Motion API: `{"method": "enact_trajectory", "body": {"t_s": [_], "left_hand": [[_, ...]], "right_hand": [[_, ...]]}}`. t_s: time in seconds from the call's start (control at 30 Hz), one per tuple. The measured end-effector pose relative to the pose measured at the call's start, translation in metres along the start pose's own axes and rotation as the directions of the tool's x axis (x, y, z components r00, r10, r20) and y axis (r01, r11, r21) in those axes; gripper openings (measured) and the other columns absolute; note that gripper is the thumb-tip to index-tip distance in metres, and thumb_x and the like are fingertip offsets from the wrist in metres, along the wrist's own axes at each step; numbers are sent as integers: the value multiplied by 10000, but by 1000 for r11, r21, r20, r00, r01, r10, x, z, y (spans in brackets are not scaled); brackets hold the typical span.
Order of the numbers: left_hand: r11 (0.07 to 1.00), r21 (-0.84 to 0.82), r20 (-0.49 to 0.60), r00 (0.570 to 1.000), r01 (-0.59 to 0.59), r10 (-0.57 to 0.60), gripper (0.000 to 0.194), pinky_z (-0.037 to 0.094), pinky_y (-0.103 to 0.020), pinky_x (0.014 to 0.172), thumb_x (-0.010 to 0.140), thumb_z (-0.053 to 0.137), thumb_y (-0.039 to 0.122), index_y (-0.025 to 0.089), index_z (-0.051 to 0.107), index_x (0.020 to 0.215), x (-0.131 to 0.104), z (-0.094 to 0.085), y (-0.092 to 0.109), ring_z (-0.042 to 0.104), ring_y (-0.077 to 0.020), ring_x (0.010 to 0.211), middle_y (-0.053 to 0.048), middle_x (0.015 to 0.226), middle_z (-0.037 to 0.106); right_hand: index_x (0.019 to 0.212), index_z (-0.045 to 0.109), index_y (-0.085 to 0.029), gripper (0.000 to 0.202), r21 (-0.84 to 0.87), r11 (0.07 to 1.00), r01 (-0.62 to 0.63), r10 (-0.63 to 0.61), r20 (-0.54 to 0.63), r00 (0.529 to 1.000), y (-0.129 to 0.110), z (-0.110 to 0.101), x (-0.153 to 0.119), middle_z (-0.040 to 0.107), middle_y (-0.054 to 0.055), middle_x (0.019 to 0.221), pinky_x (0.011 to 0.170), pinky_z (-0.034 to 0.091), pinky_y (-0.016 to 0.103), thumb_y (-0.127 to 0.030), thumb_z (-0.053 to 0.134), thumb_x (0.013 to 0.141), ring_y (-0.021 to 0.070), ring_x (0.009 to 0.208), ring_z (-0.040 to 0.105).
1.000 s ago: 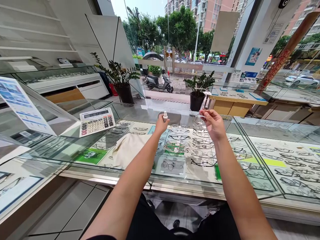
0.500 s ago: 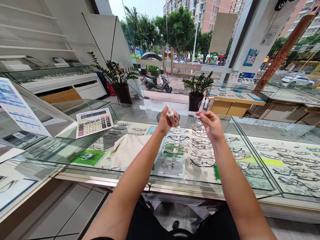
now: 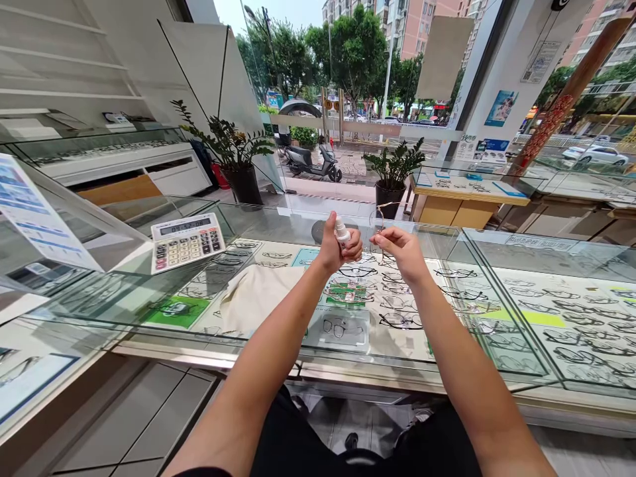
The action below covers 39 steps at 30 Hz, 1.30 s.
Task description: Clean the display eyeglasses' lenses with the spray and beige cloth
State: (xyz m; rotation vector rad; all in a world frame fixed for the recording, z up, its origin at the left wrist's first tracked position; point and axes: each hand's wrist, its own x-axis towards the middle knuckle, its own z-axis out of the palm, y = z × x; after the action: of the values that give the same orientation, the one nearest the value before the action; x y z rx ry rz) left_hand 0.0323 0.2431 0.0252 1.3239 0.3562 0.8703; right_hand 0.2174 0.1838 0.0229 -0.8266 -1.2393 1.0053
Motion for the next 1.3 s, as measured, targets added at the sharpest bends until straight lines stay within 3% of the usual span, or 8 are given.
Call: {"method": "enact_trajectory", "body": {"t_s": [0.13,0.33,0.57,0.8,1.07,1.3], "left_hand": [[988,151,-100,995,-15,31,900,164,-317,446,727,342,1121,258,376,475,3,2,-6,188,-87,356,45,386,210],[957,284,-215,969,-60,125,823,147,-308,444,710,604,985,225,449,435,9,-1,-21,258,-76,383,14,433,334],[929,359,-266,945,-87,191,791,206,-312,469,812,553,915,223,428,450,10,-7,-28,315,-97,435,-3,457,368],[899,423,-237,943,-115,232,805,224,-318,483,831,487,935,231,422,447,8,-4,-26,316,-109,445,-4,462,363],[818,562,-10,988,-120,152,755,229,-333,529,889,551,826,216,464,453,0,4,-22,338,-119,465,-10,452,394],[783,609,-5,986,-128,165,739,216,-334,546,918,526,809,223,413,482,1,6,-26,310,-122,495,2,484,375]], "right_hand": [[784,783,-260,453,-15,999,-35,36,33,999,-2,5,-2,823,33,845,822,552,372,-629,1006,647,203,840,697],[771,797,-259,447,-27,998,-52,55,98,994,-2,9,-5,803,23,826,824,541,367,-650,987,665,194,818,677],[768,789,-261,435,-19,998,-63,65,105,992,-3,12,-7,815,25,843,845,549,370,-635,989,670,203,850,695],[775,783,-262,434,-9,998,-68,68,100,993,-2,11,-6,812,22,827,827,548,368,-631,986,672,199,823,682],[791,784,-264,420,128,990,-56,68,-93,993,1,3,0,810,21,888,729,489,320,-599,988,639,168,781,615],[781,776,-260,391,136,989,-55,68,-94,993,0,4,1,801,22,879,732,490,322,-568,977,650,164,774,594]]}}
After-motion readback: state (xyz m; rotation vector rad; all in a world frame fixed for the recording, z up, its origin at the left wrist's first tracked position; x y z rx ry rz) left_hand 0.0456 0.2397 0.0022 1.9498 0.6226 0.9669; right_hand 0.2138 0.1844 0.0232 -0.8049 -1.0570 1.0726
